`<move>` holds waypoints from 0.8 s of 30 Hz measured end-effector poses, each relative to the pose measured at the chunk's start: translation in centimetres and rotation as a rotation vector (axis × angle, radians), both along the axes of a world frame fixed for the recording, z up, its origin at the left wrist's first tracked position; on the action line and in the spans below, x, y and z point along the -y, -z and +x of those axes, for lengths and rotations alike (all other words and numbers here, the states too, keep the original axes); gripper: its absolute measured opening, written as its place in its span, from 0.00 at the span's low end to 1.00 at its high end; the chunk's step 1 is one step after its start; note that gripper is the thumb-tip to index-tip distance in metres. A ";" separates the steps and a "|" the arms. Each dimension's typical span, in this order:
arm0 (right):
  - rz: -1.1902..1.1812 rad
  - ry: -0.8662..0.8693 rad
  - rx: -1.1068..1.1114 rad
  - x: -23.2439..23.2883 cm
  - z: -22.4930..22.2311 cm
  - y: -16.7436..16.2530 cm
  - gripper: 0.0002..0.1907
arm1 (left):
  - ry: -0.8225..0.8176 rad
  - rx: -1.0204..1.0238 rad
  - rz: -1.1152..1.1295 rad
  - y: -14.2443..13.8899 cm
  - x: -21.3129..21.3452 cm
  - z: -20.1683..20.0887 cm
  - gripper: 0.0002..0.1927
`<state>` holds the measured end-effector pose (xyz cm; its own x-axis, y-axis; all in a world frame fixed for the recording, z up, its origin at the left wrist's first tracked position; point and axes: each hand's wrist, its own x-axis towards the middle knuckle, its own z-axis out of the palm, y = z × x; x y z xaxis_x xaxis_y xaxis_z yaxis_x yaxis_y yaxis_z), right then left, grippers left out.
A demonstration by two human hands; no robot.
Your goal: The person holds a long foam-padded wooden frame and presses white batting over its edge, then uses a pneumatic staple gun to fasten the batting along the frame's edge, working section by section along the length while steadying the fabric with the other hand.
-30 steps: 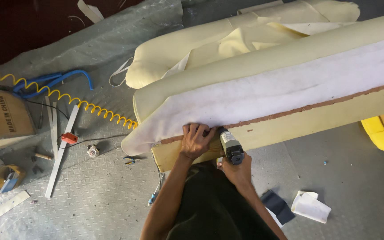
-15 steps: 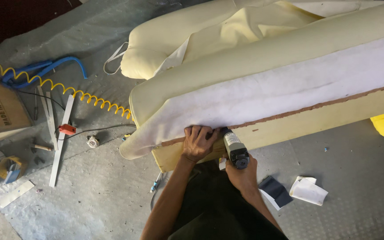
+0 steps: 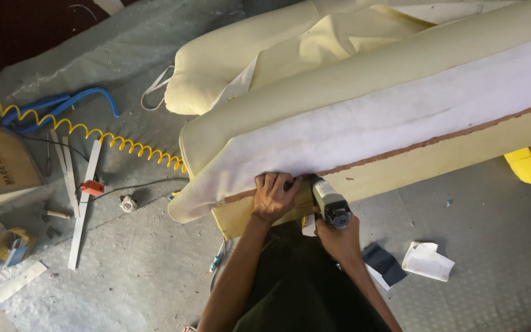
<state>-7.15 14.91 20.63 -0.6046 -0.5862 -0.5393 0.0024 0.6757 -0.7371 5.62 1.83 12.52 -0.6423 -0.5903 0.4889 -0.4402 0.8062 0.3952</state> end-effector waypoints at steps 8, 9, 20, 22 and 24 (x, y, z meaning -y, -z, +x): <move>0.063 0.085 0.027 -2.8 0.1 -1.2 0.16 | -0.011 -0.023 -0.031 0.2 -0.7 0.1 0.16; 0.055 0.078 0.011 -3.1 0.1 -1.2 0.16 | -0.019 -0.024 -0.033 0.2 -0.8 0.0 0.15; 0.036 0.101 0.026 -7.6 -0.5 -1.4 0.17 | -0.146 0.055 -0.002 -4.3 0.2 -1.1 0.19; -0.140 0.143 0.064 -8.9 -0.6 -1.2 0.20 | -0.291 0.083 -0.021 -5.7 3.4 -2.0 0.36; -0.097 0.186 0.090 -9.9 -0.6 -0.8 0.21 | -0.269 0.158 0.101 -6.7 7.3 -3.2 0.53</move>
